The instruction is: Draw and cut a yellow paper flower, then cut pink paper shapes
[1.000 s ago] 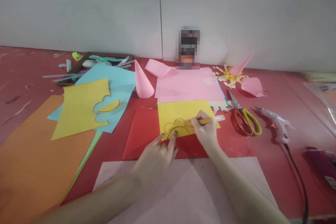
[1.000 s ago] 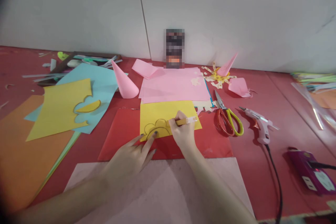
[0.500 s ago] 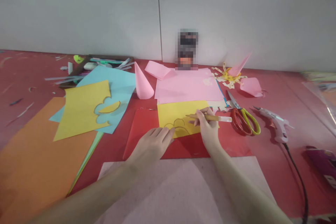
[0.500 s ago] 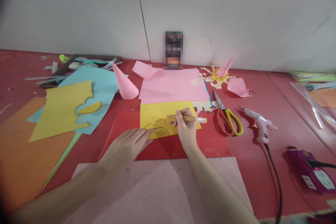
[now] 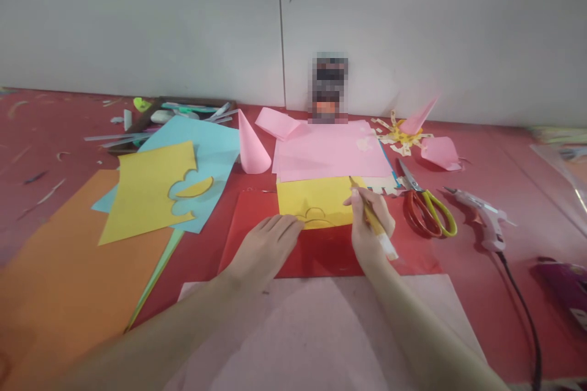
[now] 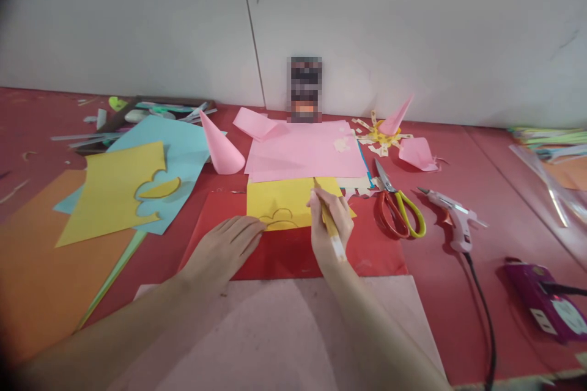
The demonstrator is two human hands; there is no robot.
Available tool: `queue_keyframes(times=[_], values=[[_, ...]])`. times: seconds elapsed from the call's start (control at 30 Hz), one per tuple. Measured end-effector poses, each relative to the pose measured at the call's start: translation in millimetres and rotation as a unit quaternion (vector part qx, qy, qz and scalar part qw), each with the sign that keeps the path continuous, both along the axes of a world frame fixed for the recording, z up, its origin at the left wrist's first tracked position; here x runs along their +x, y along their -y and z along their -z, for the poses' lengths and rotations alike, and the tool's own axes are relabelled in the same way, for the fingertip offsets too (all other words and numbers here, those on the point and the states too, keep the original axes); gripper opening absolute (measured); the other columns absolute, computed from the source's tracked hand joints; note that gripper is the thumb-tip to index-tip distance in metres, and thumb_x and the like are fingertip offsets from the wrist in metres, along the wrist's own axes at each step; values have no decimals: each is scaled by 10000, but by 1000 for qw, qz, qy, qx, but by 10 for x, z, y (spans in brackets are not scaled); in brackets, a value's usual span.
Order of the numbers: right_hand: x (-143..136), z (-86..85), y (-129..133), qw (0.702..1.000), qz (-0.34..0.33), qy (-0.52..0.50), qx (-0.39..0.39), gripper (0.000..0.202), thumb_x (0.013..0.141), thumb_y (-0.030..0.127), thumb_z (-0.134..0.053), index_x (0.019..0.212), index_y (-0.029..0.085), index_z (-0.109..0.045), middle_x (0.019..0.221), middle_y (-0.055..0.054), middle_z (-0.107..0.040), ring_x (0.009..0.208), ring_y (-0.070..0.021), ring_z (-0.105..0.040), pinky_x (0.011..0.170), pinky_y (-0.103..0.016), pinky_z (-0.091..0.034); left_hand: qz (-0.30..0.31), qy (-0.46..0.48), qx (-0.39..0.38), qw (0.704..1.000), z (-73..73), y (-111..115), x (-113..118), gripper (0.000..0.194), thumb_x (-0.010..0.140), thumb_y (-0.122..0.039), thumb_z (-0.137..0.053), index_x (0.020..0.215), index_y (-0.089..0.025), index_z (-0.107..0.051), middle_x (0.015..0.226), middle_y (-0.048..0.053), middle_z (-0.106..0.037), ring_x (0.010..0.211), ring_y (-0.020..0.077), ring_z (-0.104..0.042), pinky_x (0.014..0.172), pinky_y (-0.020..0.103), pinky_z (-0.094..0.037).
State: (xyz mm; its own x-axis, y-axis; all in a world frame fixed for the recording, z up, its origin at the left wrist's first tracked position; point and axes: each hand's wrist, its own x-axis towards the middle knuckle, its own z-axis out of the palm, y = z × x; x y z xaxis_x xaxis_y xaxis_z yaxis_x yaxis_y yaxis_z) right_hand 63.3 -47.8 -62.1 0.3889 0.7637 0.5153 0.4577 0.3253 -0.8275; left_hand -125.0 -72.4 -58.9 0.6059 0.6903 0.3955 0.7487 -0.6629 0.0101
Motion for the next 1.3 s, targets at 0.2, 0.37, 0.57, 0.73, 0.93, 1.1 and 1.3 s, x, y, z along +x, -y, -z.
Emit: queue_keyframes(times=[0.2, 0.37, 0.57, 0.73, 0.93, 1.1, 1.3], values=[[-11, -3, 1, 1000, 16, -14, 10, 133, 836, 282, -526, 797, 201, -624, 651, -15, -643, 665, -167, -601, 696, -328, -487, 87, 102, 109, 985, -186, 118, 12, 216, 800, -91, -513, 948, -217, -606, 848, -14, -652, 812, 108, -606, 842, 277, -471], [-10, -23, 2, 1000, 18, -12, 5, 135, 833, 282, -526, 787, 201, -624, 648, -17, -637, 691, -172, -607, 708, -320, -485, 94, 157, 152, 971, -204, 150, 12, 179, 726, -109, -636, 866, -218, -617, 800, -52, -673, 785, 81, -612, 870, 241, -460], [2, 2, -17, 1000, 15, -18, -3, 121, 830, 262, -533, 780, 189, -616, 623, -6, -603, 642, -153, -586, 676, -298, -478, 106, 135, 123, 977, -255, 104, -14, 145, 792, -126, -567, 869, -242, -607, 888, -57, -704, 897, 113, -634, 933, 343, -435], [-19, 9, -28, 999, 9, -46, -8, 145, 835, 263, -524, 736, 190, -601, 612, -3, -580, 673, -157, -608, 647, -276, -473, 124, 144, 119, 974, -274, 98, -5, 176, 812, -71, -511, 800, -220, -602, 780, -86, -712, 860, 94, -642, 1012, 377, -355], [-7, -1, -28, 1000, 13, -28, -4, 134, 839, 259, -518, 760, 189, -601, 666, -11, -608, 693, -154, -612, 697, -283, -471, 83, 164, 140, 973, -155, 96, -49, 169, 767, -80, -586, 836, -230, -627, 832, -83, -718, 904, 109, -623, 955, 334, -371], [19, 22, -50, 1000, -5, -3, 0, 118, 850, 268, -498, 860, 196, -591, 755, -26, -634, 724, -157, -608, 718, -292, -476, 12, 101, 110, 989, -109, 65, -36, 299, 855, -71, -431, 1024, -240, -610, 974, -57, -700, 924, 122, -590, 827, 300, -373], [82, 91, -107, 984, -120, 55, -116, 198, 873, 308, -451, 979, 210, -587, 963, -74, -655, 912, -200, -606, 810, -329, -459, 99, -4, 29, 995, -95, 21, 14, 329, 874, -61, -353, 1098, -171, -566, 1080, -6, -659, 898, 141, -566, 760, 299, -362]])
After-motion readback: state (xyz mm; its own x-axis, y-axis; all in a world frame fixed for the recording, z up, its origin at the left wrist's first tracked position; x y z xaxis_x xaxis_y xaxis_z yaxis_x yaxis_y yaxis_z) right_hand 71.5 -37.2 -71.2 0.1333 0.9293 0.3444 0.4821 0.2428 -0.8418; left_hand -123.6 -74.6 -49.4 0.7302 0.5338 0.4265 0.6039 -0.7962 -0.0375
